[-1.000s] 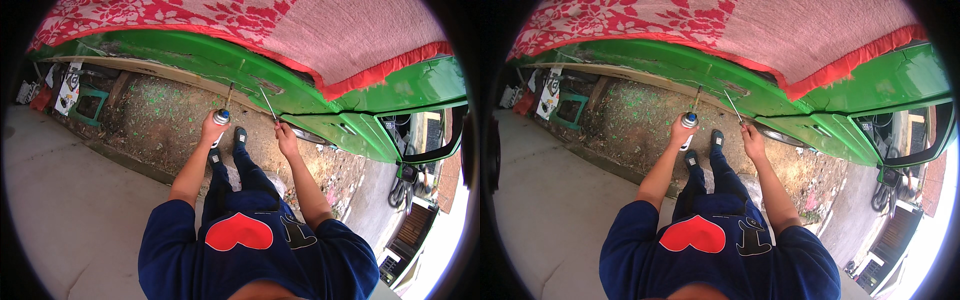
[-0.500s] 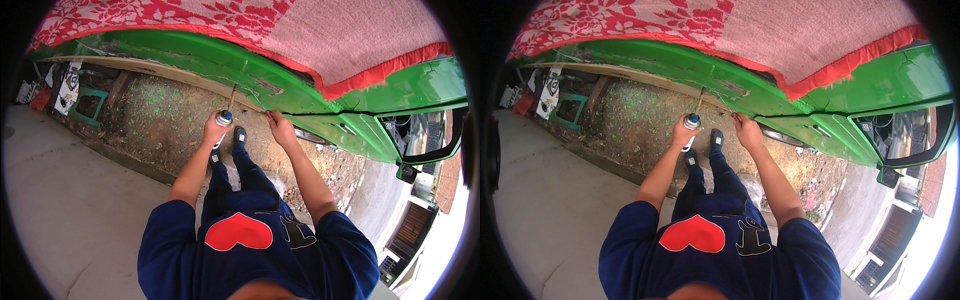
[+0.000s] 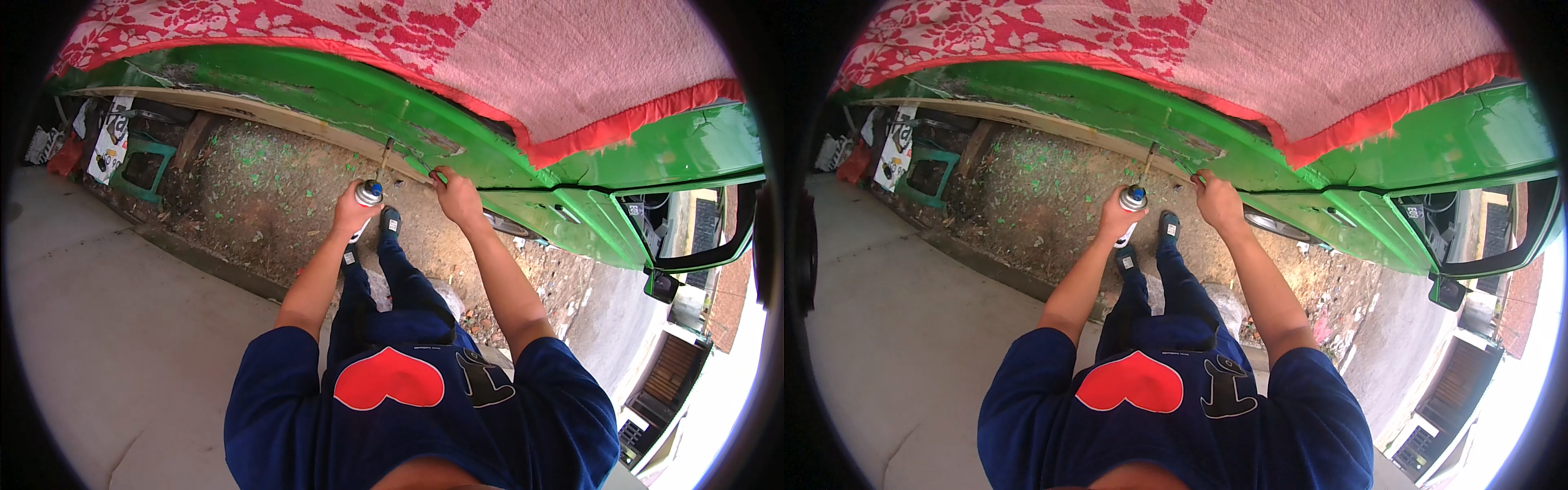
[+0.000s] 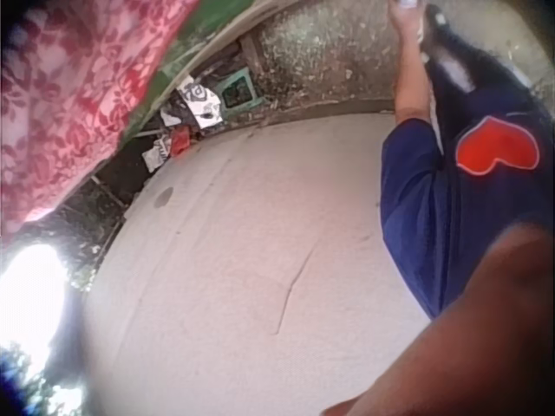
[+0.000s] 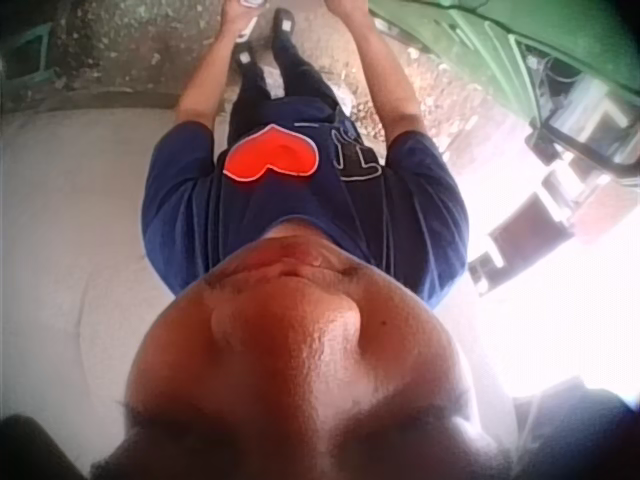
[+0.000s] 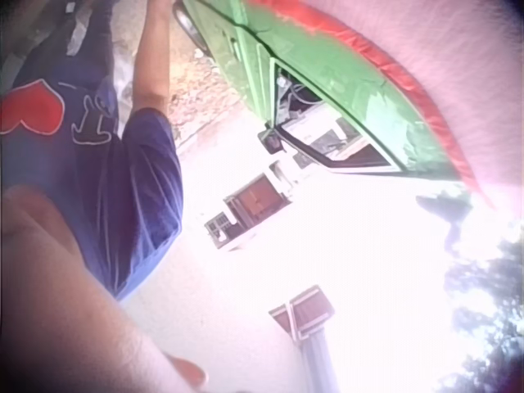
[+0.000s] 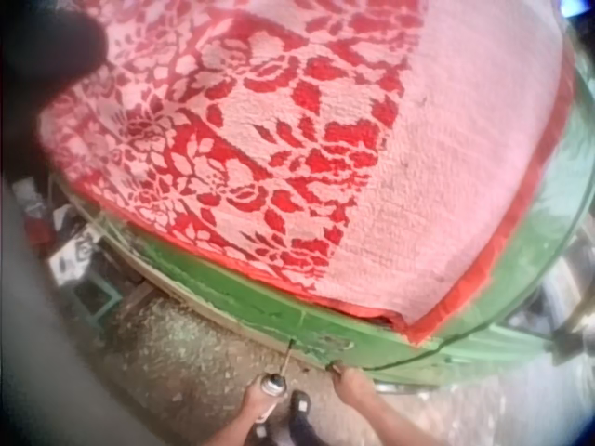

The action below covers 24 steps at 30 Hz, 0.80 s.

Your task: The person uses a hammer to tap a green vehicle panel, then assembles a blowtorch from a gas canister and nozzle. They ignite the torch and apply heat to the panel while using a screwdriver to pry and adjust the area. The person continues heating and prying the same section of the panel.

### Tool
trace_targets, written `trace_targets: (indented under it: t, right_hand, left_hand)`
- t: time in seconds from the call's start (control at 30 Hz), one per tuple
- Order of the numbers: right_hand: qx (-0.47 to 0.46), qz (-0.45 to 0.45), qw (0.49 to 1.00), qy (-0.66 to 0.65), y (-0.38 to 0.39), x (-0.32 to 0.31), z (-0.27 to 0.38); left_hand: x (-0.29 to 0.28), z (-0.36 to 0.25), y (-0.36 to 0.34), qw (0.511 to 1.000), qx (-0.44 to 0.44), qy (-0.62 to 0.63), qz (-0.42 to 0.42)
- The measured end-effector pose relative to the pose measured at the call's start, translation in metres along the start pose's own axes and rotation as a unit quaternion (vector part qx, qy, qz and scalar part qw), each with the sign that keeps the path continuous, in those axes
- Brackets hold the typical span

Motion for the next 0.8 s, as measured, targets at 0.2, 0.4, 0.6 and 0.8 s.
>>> trace_targets:
  t: [0.2, 0.4, 0.6, 0.8]
  right_hand:
    - [0.022, 0.001, 1.0, 0.0, 0.006, -0.003, -0.005]
    - [0.01, 0.0, 1.0, -0.009, 0.008, -0.002, -0.008]
    - [-0.025, -0.011, 0.999, -0.032, 0.003, 0.001, 0.001]
    - [-0.028, 0.003, 1.0, -0.004, -0.007, 0.006, 0.012]
  left_hand:
    - [0.001, 0.004, 0.0, 1.0, 0.009, 0.012, -0.005]
    - [0.0, 0.002, 0.0, 1.0, 0.007, 0.011, 0.001]
    - [-0.005, 0.002, 0.003, 1.0, 0.0, 0.018, -0.012]
    - [-0.015, 0.012, 0.01, 1.0, -0.009, -0.001, -0.008]
Point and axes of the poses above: each hand's wrist, its own y-axis away from the middle knuckle, its own x-axis out of the palm, z = x × y, the point moved 7 cm from there along -y, towards the middle knuckle, and after that the axes turned 10 degrees about x, right-handed, at the moved point
